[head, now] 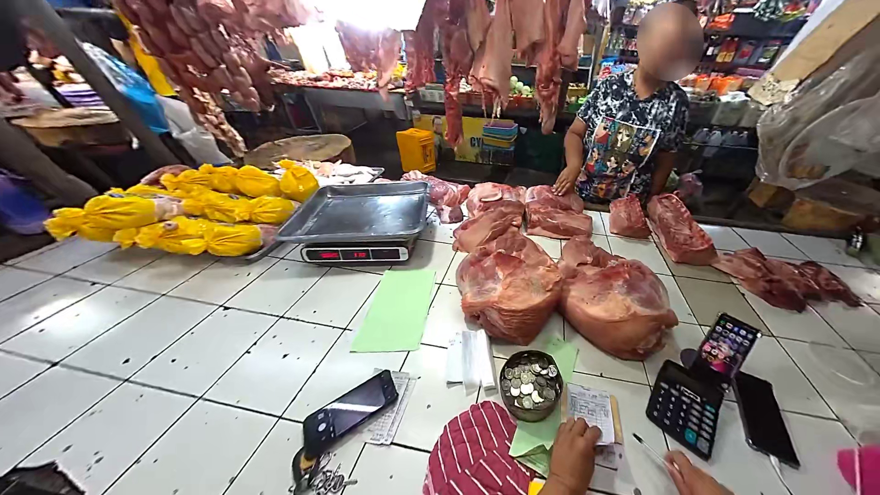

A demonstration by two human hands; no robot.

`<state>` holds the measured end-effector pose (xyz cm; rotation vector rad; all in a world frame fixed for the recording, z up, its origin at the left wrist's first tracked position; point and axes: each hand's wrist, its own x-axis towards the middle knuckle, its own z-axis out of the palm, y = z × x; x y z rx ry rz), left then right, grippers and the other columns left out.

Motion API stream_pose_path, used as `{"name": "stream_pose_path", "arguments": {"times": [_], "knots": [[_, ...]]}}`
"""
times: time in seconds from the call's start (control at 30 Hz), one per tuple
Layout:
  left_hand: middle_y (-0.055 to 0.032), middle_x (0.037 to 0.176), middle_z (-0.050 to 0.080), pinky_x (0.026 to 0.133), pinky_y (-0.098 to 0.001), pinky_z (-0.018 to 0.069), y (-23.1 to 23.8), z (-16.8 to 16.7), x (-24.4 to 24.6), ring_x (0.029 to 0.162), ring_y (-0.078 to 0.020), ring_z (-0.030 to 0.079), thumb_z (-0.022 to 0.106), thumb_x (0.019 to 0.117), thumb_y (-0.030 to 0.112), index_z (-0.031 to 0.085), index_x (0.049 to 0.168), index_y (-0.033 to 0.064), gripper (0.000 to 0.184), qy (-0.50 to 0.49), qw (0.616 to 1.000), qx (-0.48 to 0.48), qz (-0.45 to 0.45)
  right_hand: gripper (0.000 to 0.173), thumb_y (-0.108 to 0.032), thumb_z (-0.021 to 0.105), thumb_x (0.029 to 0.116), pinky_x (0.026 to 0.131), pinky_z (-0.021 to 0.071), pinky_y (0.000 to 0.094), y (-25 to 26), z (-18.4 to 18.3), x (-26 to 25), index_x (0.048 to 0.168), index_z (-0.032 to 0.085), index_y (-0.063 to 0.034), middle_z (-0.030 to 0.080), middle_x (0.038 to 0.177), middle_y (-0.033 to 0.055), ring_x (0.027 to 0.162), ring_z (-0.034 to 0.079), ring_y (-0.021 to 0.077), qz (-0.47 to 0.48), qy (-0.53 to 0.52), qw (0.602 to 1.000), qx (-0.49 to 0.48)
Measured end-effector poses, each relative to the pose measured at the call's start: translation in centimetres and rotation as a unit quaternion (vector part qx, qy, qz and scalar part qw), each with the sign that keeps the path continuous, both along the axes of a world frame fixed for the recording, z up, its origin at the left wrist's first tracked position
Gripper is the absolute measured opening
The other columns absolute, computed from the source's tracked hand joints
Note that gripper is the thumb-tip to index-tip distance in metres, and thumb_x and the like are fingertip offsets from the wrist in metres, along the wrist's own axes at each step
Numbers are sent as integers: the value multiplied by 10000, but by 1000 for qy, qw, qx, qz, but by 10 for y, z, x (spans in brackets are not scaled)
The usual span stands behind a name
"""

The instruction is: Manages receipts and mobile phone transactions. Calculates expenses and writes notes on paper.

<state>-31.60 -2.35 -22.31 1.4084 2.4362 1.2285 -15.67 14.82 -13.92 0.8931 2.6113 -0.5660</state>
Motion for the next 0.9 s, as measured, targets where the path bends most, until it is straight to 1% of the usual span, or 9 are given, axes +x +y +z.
{"name": "stream_pose_path", "arguments": {"times": [0.07,0.2,0.3,0.37,0.43,0.5,0.63,0.8,0.9], "knots": [[-220,978,735,889,-541,560,1,3,2,955,-410,712,679,901,17,780,1078,22,203,-10,1000,-16,0,441,-260,352,1120,904,517,664,9,26,-33,1358,570,40,685,1150,311,1076,678,490,-20,94,995,28],[-224,1005,729,907,-544,561,0,5,11,986,-406,707,699,906,72,774,1106,28,218,-16,998,-56,-5,447,-218,333,1126,991,488,609,17,179,-107,1491,467,3,630,1271,315,1141,646,469,-103,299,948,34],[-235,1144,701,1014,-521,517,-1,21,16,1125,-397,661,658,920,60,730,1222,28,312,-37,991,-130,-23,413,-241,420,1099,864,535,612,3,227,-116,1443,538,-47,704,1054,258,961,697,424,-14,403,914,46],[-243,1206,685,1056,-524,491,-2,31,17,1185,-405,636,624,940,55,704,1261,6,334,-29,988,-146,-35,362,-291,468,1089,729,558,573,-20,210,-106,1292,640,-45,706,879,178,812,704,362,86,402,910,45],[-254,1234,678,1077,-551,464,-12,33,25,1213,-429,621,593,965,59,701,1247,-14,311,-14,988,-147,-38,378,-279,429,1105,858,555,562,-42,157,-84,1298,661,-52,723,1046,186,981,710,366,195,292,936,-16],[-246,1251,682,1094,-590,421,-15,25,25,1235,-443,605,598,942,48,724,1215,-3,305,9,991,-131,-29,398,-245,383,1114,1003,475,608,-49,89,-54,1369,616,-45,663,1256,243,1186,634,425,236,139,957,-91],[-188,1438,591,1161,-581,350,-17,16,19,1390,-395,501,593,950,54,684,1334,101,397,5,981,-192,-25,376,-233,427,1103,998,473,623,-25,3,14,1343,622,-21,651,1251,267,1194,621,448,160,-2,977,-142],[-175,1405,624,1150,-562,378,-15,18,19,1367,-387,532,563,978,15,715,1296,112,365,5,982,-189,-15,313,-230,510,1060,917,503,606,0,-11,54,1276,657,-56,723,1091,237,1072,685,430,36,-56,991,-113],[-186,1389,632,1111,-559,415,-11,23,27,1317,-405,569,579,973,29,716,1296,110,361,2,980,-199,-1,404,-260,414,1109,960,484,604,9,-15,53,1181,677,38,703,1082,275,1085,669,445,9,54,988,-147]]}}
